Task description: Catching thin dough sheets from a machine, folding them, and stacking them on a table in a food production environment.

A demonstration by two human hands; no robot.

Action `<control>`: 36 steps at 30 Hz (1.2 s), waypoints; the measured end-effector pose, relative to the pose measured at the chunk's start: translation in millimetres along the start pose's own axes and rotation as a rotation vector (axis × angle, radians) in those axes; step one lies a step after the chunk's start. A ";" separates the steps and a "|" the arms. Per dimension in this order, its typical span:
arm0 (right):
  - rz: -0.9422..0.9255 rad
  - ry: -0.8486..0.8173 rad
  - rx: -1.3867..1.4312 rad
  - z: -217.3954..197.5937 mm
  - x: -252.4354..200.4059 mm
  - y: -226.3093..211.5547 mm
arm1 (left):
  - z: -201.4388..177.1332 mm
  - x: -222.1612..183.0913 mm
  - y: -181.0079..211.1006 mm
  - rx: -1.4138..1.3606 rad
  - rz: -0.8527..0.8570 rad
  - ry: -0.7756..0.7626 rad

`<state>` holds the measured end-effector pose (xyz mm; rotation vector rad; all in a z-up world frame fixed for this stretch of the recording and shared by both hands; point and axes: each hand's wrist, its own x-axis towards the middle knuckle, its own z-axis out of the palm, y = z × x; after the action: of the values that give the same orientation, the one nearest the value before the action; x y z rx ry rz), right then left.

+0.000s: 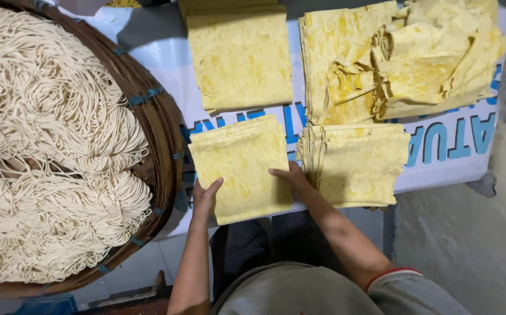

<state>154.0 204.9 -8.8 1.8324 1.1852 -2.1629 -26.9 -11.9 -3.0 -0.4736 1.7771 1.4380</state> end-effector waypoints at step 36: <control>-0.196 0.643 -0.414 -269.7 -38.7 -26.9 | 291.0 -148.5 -63.2 0.727 0.470 -0.133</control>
<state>370.4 365.1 40.3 2.3370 1.8179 -1.2491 208.6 216.1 54.6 0.4305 2.2165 0.9595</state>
